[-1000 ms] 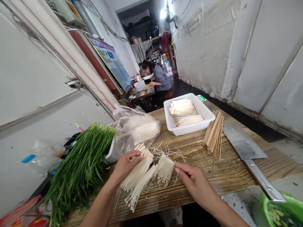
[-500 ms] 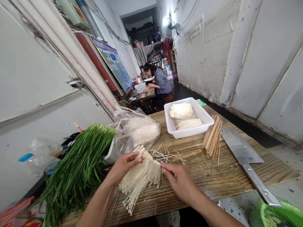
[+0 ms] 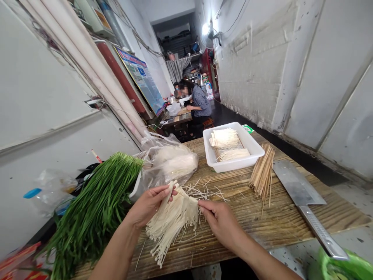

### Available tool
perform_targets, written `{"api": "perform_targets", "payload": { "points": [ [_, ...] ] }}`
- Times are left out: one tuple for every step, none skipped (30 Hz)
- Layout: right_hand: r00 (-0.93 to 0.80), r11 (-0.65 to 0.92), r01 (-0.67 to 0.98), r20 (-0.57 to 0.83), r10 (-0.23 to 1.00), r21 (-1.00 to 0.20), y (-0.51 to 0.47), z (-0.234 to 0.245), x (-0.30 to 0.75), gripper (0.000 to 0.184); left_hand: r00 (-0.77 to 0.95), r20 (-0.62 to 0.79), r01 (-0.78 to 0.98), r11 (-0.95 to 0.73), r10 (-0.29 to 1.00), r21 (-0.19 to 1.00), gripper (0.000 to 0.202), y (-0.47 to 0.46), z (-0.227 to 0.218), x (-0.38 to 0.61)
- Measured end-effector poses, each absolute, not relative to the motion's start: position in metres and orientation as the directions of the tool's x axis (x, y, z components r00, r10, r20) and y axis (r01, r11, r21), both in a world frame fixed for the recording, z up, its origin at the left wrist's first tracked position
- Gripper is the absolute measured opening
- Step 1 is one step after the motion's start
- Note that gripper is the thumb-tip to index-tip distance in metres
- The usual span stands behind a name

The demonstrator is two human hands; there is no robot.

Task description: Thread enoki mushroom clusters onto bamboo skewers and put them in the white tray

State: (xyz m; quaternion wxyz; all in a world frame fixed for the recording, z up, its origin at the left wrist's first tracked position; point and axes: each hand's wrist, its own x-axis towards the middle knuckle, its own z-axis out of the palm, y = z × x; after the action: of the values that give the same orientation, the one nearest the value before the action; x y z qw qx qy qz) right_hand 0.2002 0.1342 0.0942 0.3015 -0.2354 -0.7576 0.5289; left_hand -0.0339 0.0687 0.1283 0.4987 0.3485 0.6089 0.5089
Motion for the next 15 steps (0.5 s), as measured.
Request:
{"api": "perform_targets", "payload": {
  "points": [
    [-0.708, 0.335, 0.038, 0.212, 0.674, -0.941, 0.134, 0.095, 0.200, 0.030, -0.246, -0.251, -0.095, 0.235, 0.936, 0.967, 0.027, 0.069, 0.131, -0.032],
    [-0.710, 0.338, 0.037, 0.214, 0.671, -0.940, 0.134, 0.095, 0.201, 0.030, -0.236, -0.250, -0.108, 0.230, 0.939, 0.967, 0.026, 0.069, 0.133, -0.030],
    [-0.711, 0.340, 0.036, 0.215, 0.669, -0.940, 0.134, 0.095, 0.201, 0.030, -0.230, -0.251, -0.123, 0.228, 0.940, 0.966, 0.025, 0.069, 0.135, -0.029],
    [-0.712, 0.340, 0.033, 0.217, 0.668, -0.940, 0.134, 0.096, 0.201, 0.030, -0.226, -0.255, -0.138, 0.229, 0.940, 0.964, 0.025, 0.069, 0.136, -0.027],
    [-0.711, 0.339, 0.031, 0.218, 0.668, -0.940, 0.134, 0.096, 0.201, 0.030, -0.225, -0.263, -0.152, 0.233, 0.938, 0.961, 0.025, 0.069, 0.137, -0.026],
    [-0.711, 0.338, 0.028, 0.219, 0.669, -0.941, 0.135, 0.097, 0.201, 0.030, -0.226, -0.273, -0.166, 0.239, 0.935, 0.957, 0.025, 0.069, 0.138, -0.025],
    [-0.712, 0.335, 0.026, 0.218, 0.668, -0.942, 0.135, 0.098, 0.201, 0.031, -0.227, -0.282, -0.178, 0.245, 0.932, 0.953, 0.026, 0.070, 0.139, -0.024],
    [-0.713, 0.333, 0.024, 0.217, 0.667, -0.943, 0.135, 0.099, 0.201, 0.031, -0.228, -0.287, -0.186, 0.248, 0.930, 0.951, 0.027, 0.070, 0.139, -0.024],
    [-0.713, 0.333, 0.023, 0.218, 0.667, -0.943, 0.135, 0.100, 0.201, 0.031, -0.225, -0.289, -0.189, 0.249, 0.931, 0.950, 0.027, 0.070, 0.140, -0.023],
    [-0.713, 0.335, 0.023, 0.219, 0.666, -0.942, 0.135, 0.101, 0.202, 0.031, -0.222, -0.287, -0.189, 0.247, 0.932, 0.950, 0.027, 0.071, 0.140, -0.023],
    [-0.715, 0.340, 0.024, 0.221, 0.664, -0.940, 0.135, 0.102, 0.202, 0.031, -0.221, -0.284, -0.187, 0.246, 0.933, 0.951, 0.026, 0.071, 0.140, -0.023],
    [-0.715, 0.345, 0.026, 0.224, 0.662, -0.938, 0.134, 0.102, 0.202, 0.031, -0.223, -0.283, -0.184, 0.245, 0.933, 0.952, 0.026, 0.071, 0.140, -0.022],
    [-0.717, 0.350, 0.030, 0.224, 0.660, -0.936, 0.134, 0.102, 0.203, 0.031, -0.226, -0.284, -0.182, 0.246, 0.932, 0.952, 0.025, 0.072, 0.140, -0.022],
    [-0.718, 0.354, 0.035, 0.223, 0.660, -0.935, 0.134, 0.102, 0.203, 0.031, -0.231, -0.286, -0.181, 0.248, 0.930, 0.952, 0.025, 0.072, 0.140, -0.022],
    [-0.718, 0.354, 0.042, 0.218, 0.661, -0.934, 0.134, 0.102, 0.204, 0.031, -0.237, -0.289, -0.182, 0.250, 0.928, 0.951, 0.026, 0.073, 0.139, -0.021]
  ]
}}
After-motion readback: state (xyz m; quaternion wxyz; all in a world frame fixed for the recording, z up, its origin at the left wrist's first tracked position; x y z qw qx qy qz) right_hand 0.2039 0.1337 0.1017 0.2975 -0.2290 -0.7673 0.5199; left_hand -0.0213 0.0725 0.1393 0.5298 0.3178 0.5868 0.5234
